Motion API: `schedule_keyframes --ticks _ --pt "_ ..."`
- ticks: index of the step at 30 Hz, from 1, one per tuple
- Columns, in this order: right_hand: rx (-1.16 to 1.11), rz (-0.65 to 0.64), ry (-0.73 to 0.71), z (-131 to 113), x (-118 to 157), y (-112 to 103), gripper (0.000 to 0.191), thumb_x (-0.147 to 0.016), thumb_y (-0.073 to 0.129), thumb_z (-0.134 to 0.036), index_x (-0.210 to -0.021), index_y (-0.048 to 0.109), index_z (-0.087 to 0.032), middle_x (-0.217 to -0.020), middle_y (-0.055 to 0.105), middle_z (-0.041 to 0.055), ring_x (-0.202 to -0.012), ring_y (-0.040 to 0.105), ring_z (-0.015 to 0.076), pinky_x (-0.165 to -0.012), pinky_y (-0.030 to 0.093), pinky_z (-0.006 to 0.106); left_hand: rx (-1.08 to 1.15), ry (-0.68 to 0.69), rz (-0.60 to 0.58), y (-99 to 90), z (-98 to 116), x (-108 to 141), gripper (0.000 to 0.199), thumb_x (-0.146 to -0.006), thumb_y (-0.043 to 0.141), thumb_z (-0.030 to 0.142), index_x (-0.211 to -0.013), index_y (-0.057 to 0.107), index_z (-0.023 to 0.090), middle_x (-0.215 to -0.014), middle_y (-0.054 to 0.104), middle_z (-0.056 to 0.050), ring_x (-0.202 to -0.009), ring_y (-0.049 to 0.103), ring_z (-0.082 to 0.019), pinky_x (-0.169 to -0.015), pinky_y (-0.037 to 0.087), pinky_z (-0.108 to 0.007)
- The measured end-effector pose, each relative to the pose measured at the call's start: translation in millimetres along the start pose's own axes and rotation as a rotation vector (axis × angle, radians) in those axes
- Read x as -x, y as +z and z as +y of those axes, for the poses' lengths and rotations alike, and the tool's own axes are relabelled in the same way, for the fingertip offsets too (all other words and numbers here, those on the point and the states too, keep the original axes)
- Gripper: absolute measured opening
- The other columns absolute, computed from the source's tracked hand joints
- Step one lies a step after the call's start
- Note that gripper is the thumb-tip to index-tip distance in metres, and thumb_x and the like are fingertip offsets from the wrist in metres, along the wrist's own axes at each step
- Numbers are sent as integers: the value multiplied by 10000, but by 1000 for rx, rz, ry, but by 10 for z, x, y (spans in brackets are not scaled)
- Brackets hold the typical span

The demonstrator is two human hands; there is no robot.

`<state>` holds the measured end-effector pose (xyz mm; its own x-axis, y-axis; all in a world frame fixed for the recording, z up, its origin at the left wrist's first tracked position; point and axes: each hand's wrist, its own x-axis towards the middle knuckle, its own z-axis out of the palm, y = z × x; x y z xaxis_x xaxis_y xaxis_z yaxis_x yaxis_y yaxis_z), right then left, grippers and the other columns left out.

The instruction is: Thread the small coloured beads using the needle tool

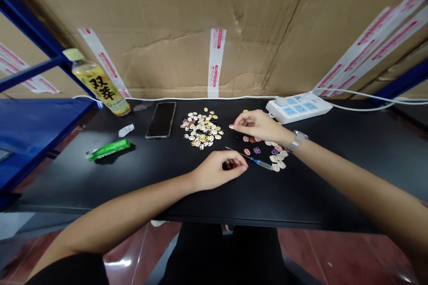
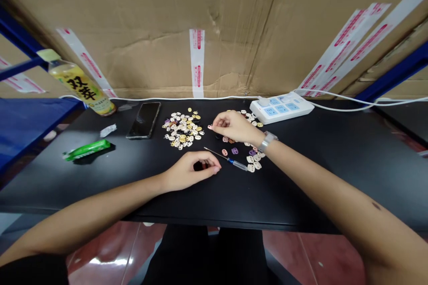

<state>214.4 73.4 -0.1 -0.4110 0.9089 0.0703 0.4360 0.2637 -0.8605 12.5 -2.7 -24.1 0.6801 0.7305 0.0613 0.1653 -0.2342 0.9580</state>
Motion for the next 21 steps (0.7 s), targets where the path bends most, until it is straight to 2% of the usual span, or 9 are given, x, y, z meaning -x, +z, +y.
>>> schedule_keyframes --ticks 3,8,13,21 --pt "47 -60 13 83 -329 36 151 -751 740 -316 -725 701 -172 -734 702 43 -680 635 155 -691 502 323 3 12 -10 -6 -24 -3 160 -882 624 281 -913 699 143 -846 699 -48 -767 603 -141 -723 443 -262" --pt "93 -78 57 211 -671 86 130 -718 760 -275 -684 715 -158 -713 720 62 -660 630 171 -697 496 339 -24 39 -29 -14 -55 -4 157 -884 612 271 -909 694 140 -863 710 -58 -766 599 -144 -722 441 -270" --pt "124 -136 90 172 -757 76 97 -711 766 -253 -725 749 -159 -743 739 63 -672 632 165 -709 494 320 -36 59 -44 -18 -78 -2 164 -885 608 269 -917 694 133 -863 713 -61 -767 600 -141 -720 438 -266" --pt "223 -163 157 111 -830 96 173 -686 773 -307 -739 765 -143 -683 713 51 -612 571 144 -594 426 281 -40 62 -50 -15 -102 2 158 -886 608 258 -925 696 132 -878 722 -59 -768 610 -133 -721 440 -251"
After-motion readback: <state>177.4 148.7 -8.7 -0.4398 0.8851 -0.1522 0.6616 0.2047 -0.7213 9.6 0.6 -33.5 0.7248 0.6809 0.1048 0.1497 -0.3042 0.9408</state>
